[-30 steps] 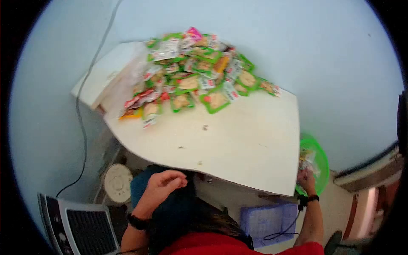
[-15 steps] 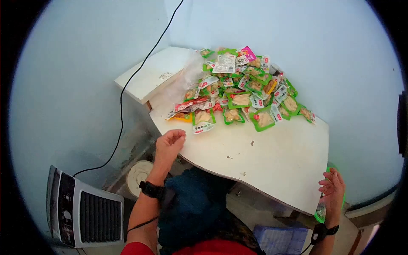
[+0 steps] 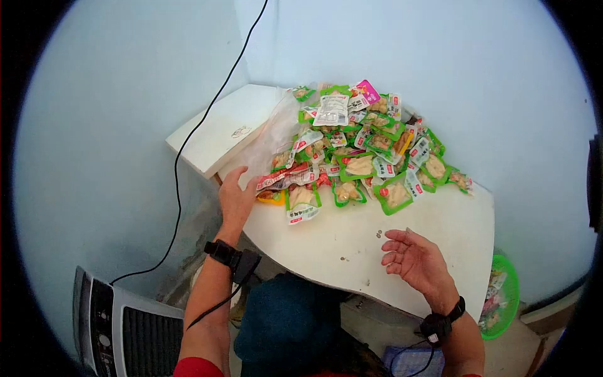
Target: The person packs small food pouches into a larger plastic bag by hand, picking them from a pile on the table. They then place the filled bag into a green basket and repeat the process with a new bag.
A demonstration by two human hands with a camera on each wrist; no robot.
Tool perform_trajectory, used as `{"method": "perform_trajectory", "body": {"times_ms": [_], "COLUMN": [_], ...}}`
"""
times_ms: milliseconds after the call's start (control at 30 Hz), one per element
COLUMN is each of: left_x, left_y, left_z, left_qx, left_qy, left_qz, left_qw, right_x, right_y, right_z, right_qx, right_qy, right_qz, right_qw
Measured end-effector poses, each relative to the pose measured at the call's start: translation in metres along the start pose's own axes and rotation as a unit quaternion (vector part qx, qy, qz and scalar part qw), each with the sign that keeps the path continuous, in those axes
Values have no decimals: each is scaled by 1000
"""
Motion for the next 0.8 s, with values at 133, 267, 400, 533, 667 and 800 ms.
{"method": "perform_trajectory", "body": {"times_ms": [133,267,400,533,667,800], "left_x": [17,31,39,37,25,-21], "left_y": [13,-7,-23,-28,9,108], "left_z": [8,22,32,15,-25,-59], "left_qx": [130,208,243,184,29,-396], "left_qy": [-1,-54,-135,-14,17,-80], "left_qz": [70,33,-28,26,-39,-133], "left_qw": [989,976,960,982,999,905], "right_x": [22,28,30,28,26,27], "right_y": [5,6,5,-2,-7,-4], "right_z": [-7,-14,-27,-30,-31,-30], "right_qx": [37,59,75,70,46,6], "right_qy": [-32,-31,-19,-26,-37,-95], "right_qz": [29,36,40,26,-6,-42], "right_qw": [998,997,996,997,998,995]}}
Point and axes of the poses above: each hand's wrist, its own x-axis towards the middle knuckle, its own z-axis out of the palm, y = z × x, the point moved 3 cm from there along x, towards the middle knuckle, and after that the axes turned 2 degrees about x, right-handed, at the moved point
